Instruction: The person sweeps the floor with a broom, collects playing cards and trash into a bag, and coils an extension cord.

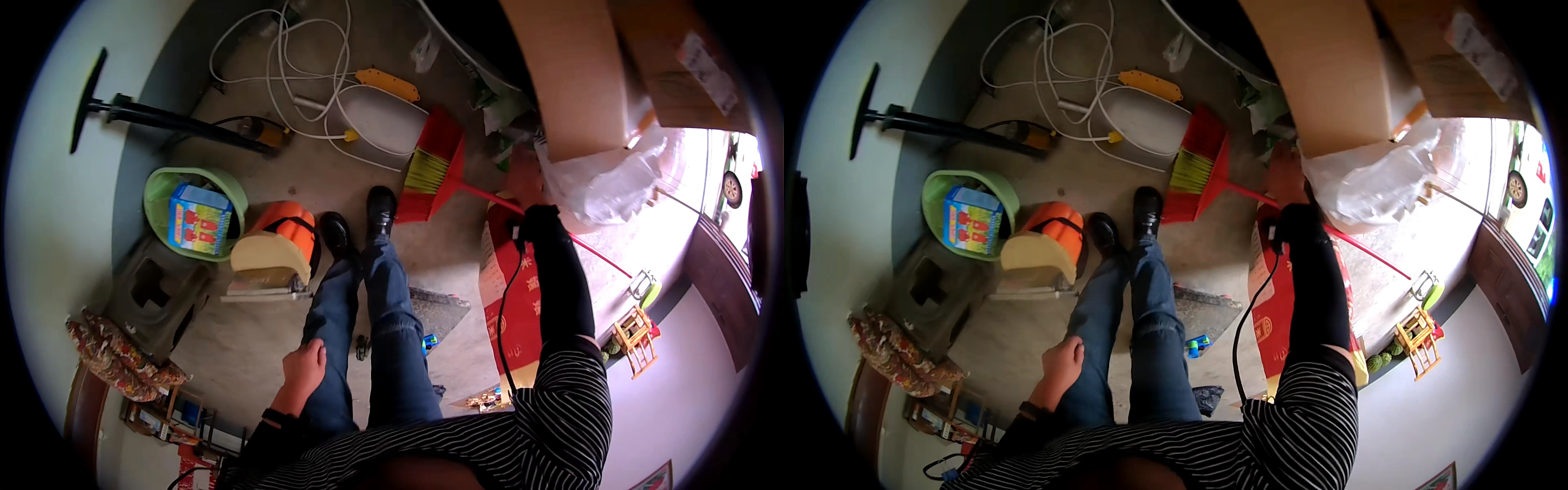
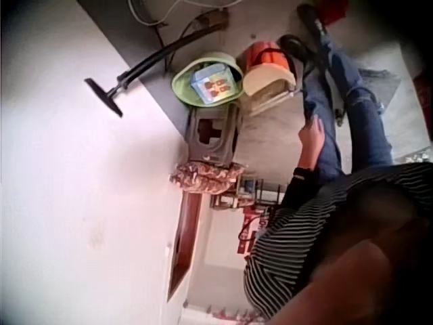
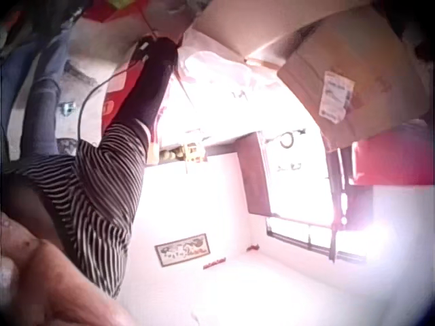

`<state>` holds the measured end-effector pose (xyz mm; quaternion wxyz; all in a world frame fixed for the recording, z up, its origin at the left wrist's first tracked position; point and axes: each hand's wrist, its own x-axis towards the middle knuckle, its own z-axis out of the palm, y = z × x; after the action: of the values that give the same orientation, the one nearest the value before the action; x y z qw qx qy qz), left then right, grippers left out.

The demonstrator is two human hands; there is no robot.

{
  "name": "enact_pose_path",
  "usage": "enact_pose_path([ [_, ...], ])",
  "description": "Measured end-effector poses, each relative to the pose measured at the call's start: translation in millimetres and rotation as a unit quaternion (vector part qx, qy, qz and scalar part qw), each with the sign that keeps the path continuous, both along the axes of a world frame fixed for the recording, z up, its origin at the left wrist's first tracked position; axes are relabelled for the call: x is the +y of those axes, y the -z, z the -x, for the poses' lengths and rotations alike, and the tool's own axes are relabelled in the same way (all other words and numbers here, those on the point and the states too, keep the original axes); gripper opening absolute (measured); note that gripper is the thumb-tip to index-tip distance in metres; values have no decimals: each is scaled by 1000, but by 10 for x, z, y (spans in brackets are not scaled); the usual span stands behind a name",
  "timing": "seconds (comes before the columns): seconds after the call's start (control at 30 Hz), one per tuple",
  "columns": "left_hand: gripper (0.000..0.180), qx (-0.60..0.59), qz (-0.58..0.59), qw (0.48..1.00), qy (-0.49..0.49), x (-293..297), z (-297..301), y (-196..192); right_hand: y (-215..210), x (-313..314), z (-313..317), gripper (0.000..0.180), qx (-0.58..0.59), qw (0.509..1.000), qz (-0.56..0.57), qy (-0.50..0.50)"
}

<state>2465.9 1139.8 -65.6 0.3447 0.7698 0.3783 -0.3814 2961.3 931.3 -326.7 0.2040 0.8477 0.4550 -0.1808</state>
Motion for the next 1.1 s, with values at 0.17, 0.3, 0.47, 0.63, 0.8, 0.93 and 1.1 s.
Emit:
enact_pose_path([
  [0.17, 6, -57, -66, 996, 36, -74, -139, 366, 565, -91, -621, 53, -62, 998, -21, -9],
  [0.3, 5, -51, -92, 994, 21, -48, -128, 405, 656, 150, -315, 49, -131, 991, -18, 20],
  [0.47, 7, -71, -96, 993, 14, -82, -172, 437, 609, 176, -304, 23, -94, 995, 23, 19],
  [0.63, 4, -107, -122, 987, 11, -103, -213, 472, 435, 89, -122, 16, -31, 995, 98, 13],
  [0.8, 5, -81, -114, 990, 23, -114, -222, 453, 338, -319, 191, 9, -72, 994, 83, 2],
  [0.93, 7, -91, -116, 989, 31, -117, -259, 500, 140, -379, 294, 9, -35, 999, 36, -10],
  [1.1, 10, -82, -106, 989, 54, -109, -254, 521, -368, -58, 455, 8, 27, 999, -22, -38],
])
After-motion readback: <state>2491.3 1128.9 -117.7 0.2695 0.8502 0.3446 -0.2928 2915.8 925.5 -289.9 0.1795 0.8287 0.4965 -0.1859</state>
